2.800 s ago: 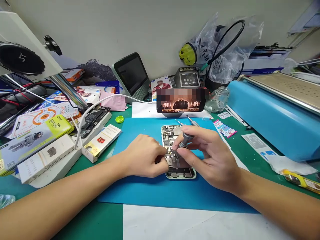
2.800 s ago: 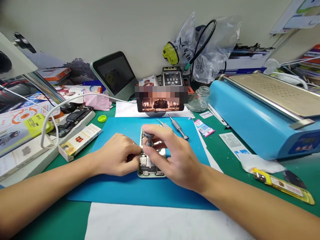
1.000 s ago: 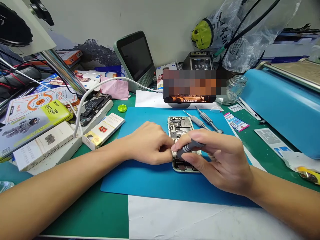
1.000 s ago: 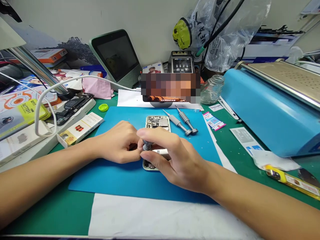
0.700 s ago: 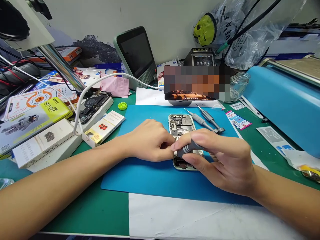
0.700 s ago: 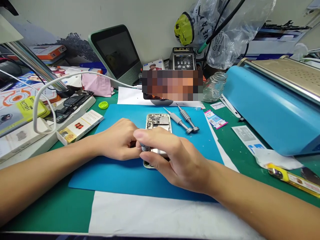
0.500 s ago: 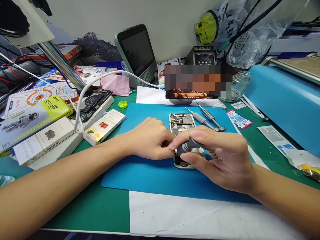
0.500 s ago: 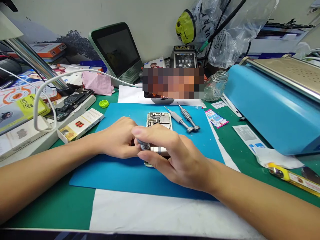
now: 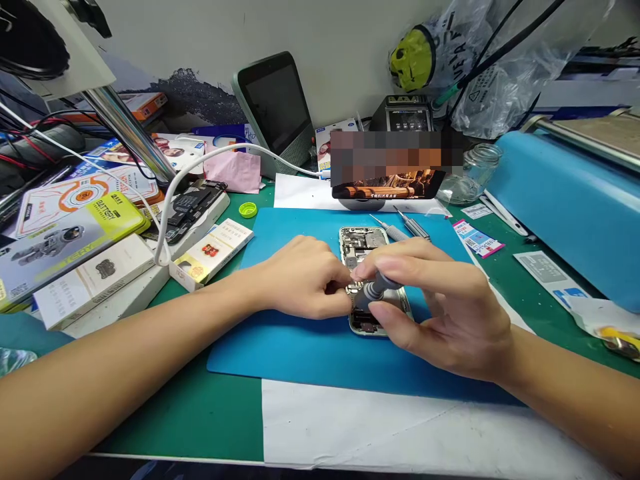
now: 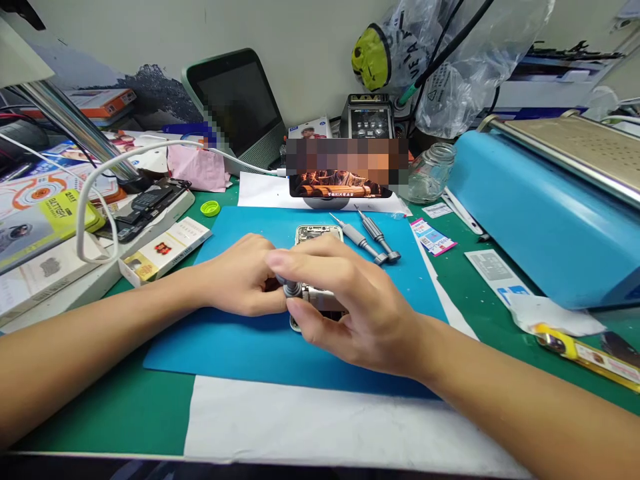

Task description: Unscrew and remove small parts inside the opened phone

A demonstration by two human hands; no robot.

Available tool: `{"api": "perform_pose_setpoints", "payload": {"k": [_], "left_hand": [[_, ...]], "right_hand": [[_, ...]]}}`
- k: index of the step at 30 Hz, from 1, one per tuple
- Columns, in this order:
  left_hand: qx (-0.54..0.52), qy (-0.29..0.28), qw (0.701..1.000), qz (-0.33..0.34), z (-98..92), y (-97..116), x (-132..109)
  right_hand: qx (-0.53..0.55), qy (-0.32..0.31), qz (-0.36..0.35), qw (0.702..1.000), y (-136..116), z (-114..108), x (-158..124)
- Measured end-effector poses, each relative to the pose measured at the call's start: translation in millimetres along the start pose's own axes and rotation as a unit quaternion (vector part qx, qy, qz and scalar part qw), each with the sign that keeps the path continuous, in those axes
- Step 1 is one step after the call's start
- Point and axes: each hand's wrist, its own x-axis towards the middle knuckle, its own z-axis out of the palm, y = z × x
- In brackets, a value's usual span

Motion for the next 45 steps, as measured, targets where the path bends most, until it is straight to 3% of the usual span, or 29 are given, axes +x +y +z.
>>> {"api": "perform_pose_setpoints", "payload": {"k": [19,32,45], "left_hand": [[-0.013,0.001,1.0,0.001,0.0,0,-1],[-0.006,0.029,0.999,0.027,6.4,0,-2],[-0.025,0.019,0.999,0.014,3.6,2,-2]], "right_hand": [[-0.024,0.005,0.018,1.0,2,0,-4],[-0.047,-0.004,-0.017,0.999,-10,1,-1],[-0.043,0.015,0.011,0.999,-9,2,-1]]}}
